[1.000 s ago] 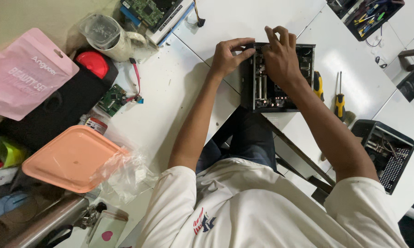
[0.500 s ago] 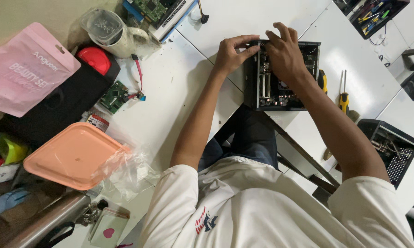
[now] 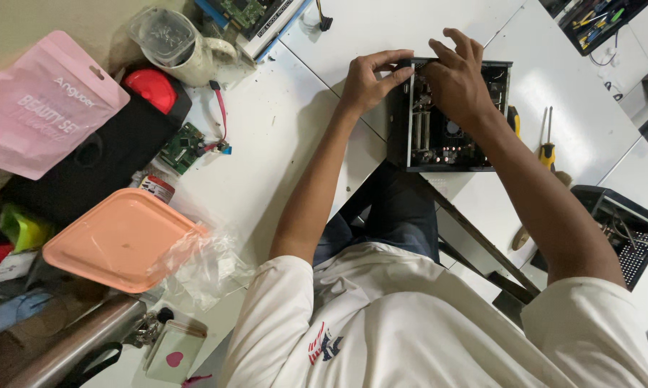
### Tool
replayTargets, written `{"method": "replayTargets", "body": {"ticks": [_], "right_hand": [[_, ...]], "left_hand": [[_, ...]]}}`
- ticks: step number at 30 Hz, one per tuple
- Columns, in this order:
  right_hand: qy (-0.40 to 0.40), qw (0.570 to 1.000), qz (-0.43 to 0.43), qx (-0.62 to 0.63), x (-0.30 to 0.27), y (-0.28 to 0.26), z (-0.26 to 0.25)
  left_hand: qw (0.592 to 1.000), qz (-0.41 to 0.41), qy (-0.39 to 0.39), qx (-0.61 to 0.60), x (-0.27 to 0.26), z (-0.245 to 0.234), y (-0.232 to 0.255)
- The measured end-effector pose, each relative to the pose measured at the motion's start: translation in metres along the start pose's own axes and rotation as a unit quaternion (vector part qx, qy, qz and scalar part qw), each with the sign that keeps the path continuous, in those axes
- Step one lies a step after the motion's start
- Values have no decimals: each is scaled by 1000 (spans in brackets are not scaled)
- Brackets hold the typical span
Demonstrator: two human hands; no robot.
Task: The person works on a small computer case placed on a white table, using a screwdriver to tighten screws on the motherboard and case. They also connect internal wires and handle a hard drive and other components on the table.
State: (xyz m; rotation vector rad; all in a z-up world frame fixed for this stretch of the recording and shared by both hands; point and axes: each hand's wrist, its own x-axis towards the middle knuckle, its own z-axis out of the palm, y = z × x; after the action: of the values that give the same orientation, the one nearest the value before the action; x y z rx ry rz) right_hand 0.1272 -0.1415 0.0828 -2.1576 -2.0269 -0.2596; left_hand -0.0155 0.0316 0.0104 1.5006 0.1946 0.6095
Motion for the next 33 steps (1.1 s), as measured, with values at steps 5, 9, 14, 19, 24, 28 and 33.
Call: {"method": "replayTargets", "body": {"ticks": [5,9,14,19,24,28,33], "right_hand": [[28,999,18,35,-15,16,18],[29,999,30,30,-15,14,19],[39,999,30,-6,-10,10,19],[58,997,45,0,-8,5,19],[28,997,71,-14,-12,1,14],[88,982,129,105,-30,0,10],[151,974,159,60,-49,-1,7]], "left_hand": [[1000,-4,3,9,0,1,-2],[1000,4,2,3,-2,1,3],[1000,-8,-4,8,-2,-1,6],[1000,-1,10,5,-3,3,5],[1000,8,-3,11,-5,1,5],[1000,-3,-4,-12,-6,0,12],[1000,8,7,-3,-5,2,4]]}}
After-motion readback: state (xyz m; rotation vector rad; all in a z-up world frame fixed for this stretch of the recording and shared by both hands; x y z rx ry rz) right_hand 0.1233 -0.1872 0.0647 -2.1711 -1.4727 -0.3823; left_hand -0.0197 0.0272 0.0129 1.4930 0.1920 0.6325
